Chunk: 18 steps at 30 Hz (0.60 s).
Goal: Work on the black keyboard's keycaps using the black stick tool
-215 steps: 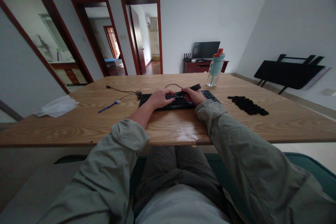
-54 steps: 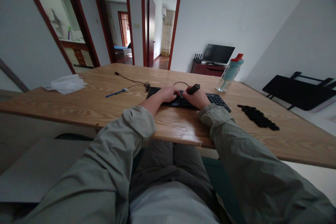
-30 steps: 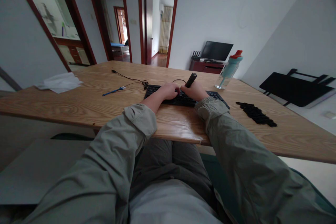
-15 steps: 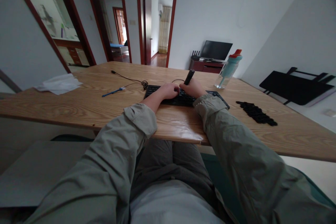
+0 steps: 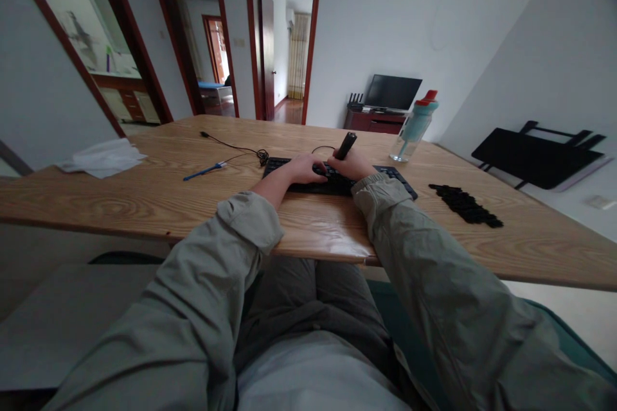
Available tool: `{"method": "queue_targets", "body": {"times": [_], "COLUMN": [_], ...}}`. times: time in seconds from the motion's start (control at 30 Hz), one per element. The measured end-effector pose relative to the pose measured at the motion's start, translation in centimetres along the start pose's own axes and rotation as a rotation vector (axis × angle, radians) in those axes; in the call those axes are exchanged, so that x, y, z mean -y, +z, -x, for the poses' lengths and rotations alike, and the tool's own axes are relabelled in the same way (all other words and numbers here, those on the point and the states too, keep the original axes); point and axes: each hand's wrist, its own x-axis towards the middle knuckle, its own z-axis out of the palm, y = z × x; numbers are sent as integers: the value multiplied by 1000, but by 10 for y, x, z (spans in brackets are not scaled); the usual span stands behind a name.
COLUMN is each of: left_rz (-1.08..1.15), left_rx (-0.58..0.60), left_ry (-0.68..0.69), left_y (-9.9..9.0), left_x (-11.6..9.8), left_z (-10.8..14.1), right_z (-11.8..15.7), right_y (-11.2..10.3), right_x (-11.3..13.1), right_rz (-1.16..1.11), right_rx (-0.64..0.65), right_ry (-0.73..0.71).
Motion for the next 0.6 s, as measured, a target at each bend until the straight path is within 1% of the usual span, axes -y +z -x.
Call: {"method": "queue_targets", "body": {"times": [0.1, 0.17, 0.27, 0.37, 0.5, 0.6], "left_rz": [69, 88, 67, 63, 62, 20], "left_rx": [-5, -41, -93, -100, -83, -89], "left_ry": [46, 61, 73, 87, 95, 92], "left_y": [0, 0, 0, 1, 2, 1], "left_x": [1, -3, -11, -17, -16, -16], "left_z": [0, 0, 2, 3, 3, 3], "right_z": [2, 3, 5, 7, 9, 11], "right_y": [1, 1, 2, 1, -1, -4], "right_x": [-3, -5, -7, -10, -14, -12], "right_rz": [-16, -19, -18, -44, -71, -71], "right_rx": [17, 16, 3, -5, 23, 50], "right_ry": [-70, -121, -155, -152, -105, -69]}}
